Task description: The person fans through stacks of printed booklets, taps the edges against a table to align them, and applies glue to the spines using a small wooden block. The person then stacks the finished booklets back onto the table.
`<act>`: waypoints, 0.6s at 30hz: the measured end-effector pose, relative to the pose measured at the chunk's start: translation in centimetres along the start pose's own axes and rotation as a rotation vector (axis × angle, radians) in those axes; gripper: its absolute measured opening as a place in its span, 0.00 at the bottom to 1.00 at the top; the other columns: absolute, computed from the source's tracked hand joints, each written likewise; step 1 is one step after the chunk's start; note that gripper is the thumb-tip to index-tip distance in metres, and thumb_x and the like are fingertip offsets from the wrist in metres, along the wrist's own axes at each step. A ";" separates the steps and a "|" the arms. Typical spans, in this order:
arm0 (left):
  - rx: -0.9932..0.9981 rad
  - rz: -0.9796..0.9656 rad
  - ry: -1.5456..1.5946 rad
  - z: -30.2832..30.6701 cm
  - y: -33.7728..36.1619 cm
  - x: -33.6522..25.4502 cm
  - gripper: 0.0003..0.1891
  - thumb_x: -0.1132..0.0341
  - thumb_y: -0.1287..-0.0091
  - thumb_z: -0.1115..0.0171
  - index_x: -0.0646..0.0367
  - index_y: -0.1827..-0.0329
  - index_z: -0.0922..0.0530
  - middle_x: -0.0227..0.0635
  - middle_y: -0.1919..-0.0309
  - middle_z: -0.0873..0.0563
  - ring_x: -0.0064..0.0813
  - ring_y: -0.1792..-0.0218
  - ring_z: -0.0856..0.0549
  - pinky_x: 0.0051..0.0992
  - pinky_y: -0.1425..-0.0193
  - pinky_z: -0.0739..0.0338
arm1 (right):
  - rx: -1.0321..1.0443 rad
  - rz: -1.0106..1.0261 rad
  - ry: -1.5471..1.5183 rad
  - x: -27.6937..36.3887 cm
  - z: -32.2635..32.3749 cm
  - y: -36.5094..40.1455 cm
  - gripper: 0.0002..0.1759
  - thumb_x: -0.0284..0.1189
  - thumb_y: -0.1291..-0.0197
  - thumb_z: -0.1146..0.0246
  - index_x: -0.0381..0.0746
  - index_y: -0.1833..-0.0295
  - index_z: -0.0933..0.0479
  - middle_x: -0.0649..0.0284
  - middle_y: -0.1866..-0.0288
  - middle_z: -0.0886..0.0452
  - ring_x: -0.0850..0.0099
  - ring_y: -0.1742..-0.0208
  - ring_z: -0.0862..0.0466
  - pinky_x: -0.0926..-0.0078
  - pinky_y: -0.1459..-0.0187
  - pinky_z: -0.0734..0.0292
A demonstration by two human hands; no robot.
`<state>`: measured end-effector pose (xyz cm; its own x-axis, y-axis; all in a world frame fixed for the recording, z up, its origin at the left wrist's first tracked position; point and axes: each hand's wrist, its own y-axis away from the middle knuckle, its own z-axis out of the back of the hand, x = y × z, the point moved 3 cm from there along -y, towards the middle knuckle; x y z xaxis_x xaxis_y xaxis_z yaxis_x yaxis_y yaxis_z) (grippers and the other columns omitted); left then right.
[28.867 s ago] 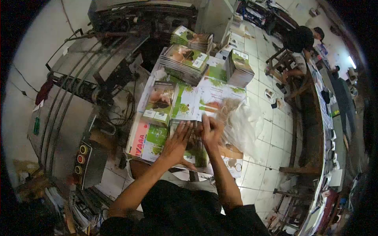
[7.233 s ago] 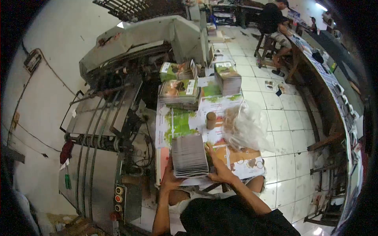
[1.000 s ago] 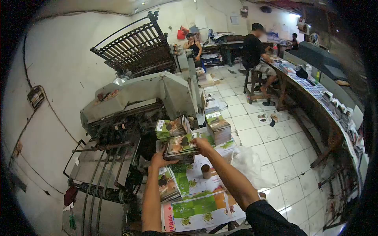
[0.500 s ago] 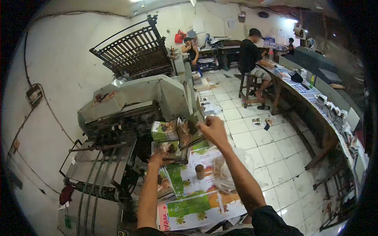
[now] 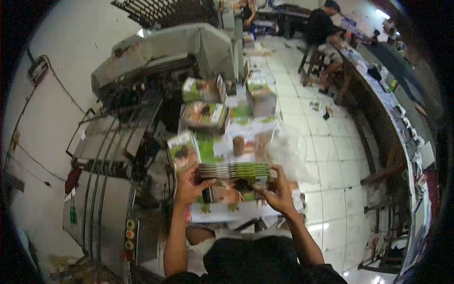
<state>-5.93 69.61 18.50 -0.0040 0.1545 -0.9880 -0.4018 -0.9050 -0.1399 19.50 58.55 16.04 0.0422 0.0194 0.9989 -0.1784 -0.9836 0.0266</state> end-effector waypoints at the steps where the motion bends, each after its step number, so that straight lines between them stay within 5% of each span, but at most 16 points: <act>1: -0.003 0.032 -0.003 0.7 1.6 1.6 0.18 0.78 0.43 0.26 0.65 0.49 0.20 0.32 0.57 0.12 0.23 0.57 0.14 0.26 0.49 0.18 | 0.001 0.113 -0.004 -2.4 -0.4 0.1 0.32 0.29 0.40 0.30 0.36 0.32 0.34 0.55 0.47 0.18 0.69 0.50 0.16 0.68 0.47 0.21; 3: 0.040 -0.062 -0.163 1.6 3.6 4.7 0.18 0.76 0.43 0.25 0.65 0.50 0.20 0.33 0.56 0.13 0.23 0.55 0.14 0.29 0.45 0.19 | -0.002 0.231 -0.006 -7.5 -0.5 -0.7 0.36 0.30 0.41 0.29 0.36 0.30 0.36 0.52 0.42 0.20 0.66 0.47 0.17 0.65 0.44 0.22; 5: 0.042 -0.061 -0.074 1.3 5.3 7.0 0.26 0.74 0.47 0.22 0.64 0.45 0.23 0.34 0.53 0.15 0.25 0.51 0.16 0.29 0.43 0.20 | 0.082 0.326 0.408 -12.5 0.1 -0.7 0.39 0.31 0.44 0.27 0.35 0.29 0.37 0.48 0.35 0.26 0.60 0.38 0.22 0.61 0.37 0.27; 6: 0.006 0.017 -0.055 1.1 6.1 8.0 0.30 0.73 0.49 0.20 0.62 0.42 0.24 0.35 0.51 0.16 0.26 0.49 0.17 0.29 0.41 0.22 | 0.147 0.175 0.428 -12.9 -0.2 -0.8 0.43 0.29 0.49 0.26 0.36 0.28 0.37 0.47 0.35 0.26 0.55 0.34 0.27 0.59 0.32 0.34; 10: -0.053 0.095 -0.016 0.1 8.5 12.2 0.40 0.71 0.52 0.18 0.59 0.35 0.30 0.34 0.45 0.19 0.29 0.45 0.20 0.30 0.38 0.24 | 0.300 0.045 0.317 -8.6 -1.2 0.1 0.53 0.27 0.55 0.27 0.37 0.23 0.45 0.46 0.27 0.34 0.54 0.26 0.35 0.60 0.27 0.41; 11: -0.102 0.069 -0.028 -0.3 9.1 13.4 0.41 0.71 0.51 0.18 0.60 0.33 0.31 0.34 0.45 0.19 0.29 0.45 0.19 0.30 0.37 0.24 | 0.216 0.184 0.302 -7.7 -2.5 0.5 0.58 0.28 0.58 0.27 0.37 0.21 0.50 0.47 0.24 0.40 0.55 0.23 0.40 0.61 0.24 0.46; 12: -0.025 -0.188 -0.396 -1.0 9.2 13.9 0.41 0.73 0.51 0.19 0.59 0.33 0.32 0.35 0.45 0.19 0.29 0.45 0.19 0.31 0.38 0.23 | 0.132 0.326 0.285 -7.0 -3.1 0.7 0.63 0.28 0.60 0.27 0.38 0.19 0.56 0.47 0.20 0.47 0.55 0.20 0.46 0.63 0.22 0.51; 13: -0.025 -0.183 -0.393 -1.1 10.0 15.1 0.41 0.73 0.51 0.19 0.59 0.33 0.32 0.35 0.45 0.19 0.29 0.45 0.19 0.31 0.38 0.23 | 0.133 0.320 0.286 -6.9 -2.8 0.9 0.63 0.28 0.60 0.27 0.38 0.19 0.56 0.47 0.20 0.47 0.55 0.20 0.46 0.63 0.22 0.51; 15: -0.112 0.161 0.487 -1.8 10.3 15.7 0.39 0.73 0.51 0.20 0.59 0.35 0.31 0.35 0.45 0.19 0.29 0.46 0.19 0.31 0.40 0.23 | 0.281 0.386 0.358 -6.2 -2.1 0.2 0.69 0.31 0.62 0.25 0.37 0.19 0.64 0.49 0.17 0.57 0.58 0.17 0.55 0.64 0.20 0.59; 16: -0.184 -0.001 -0.100 -1.5 10.6 16.3 0.34 0.72 0.48 0.22 0.59 0.38 0.30 0.36 0.46 0.18 0.29 0.47 0.19 0.30 0.42 0.23 | 0.318 0.438 0.182 -5.8 -2.0 -0.1 0.70 0.35 0.63 0.23 0.36 0.19 0.63 0.46 0.17 0.58 0.55 0.17 0.56 0.62 0.21 0.59; 18: -0.213 -0.051 -0.118 -1.8 10.3 14.7 0.35 0.72 0.47 0.22 0.60 0.36 0.31 0.36 0.46 0.18 0.30 0.47 0.19 0.30 0.41 0.23 | 0.337 0.425 0.314 0.4 -2.5 0.4 0.71 0.36 0.63 0.22 0.36 0.19 0.63 0.45 0.17 0.58 0.54 0.17 0.56 0.59 0.20 0.60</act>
<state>-8.43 61.88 2.42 -0.1005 0.2360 -0.9666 -0.2022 -0.9560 -0.2124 17.00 58.58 16.50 -0.2642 -0.3849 0.8843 0.2060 -0.9183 -0.3381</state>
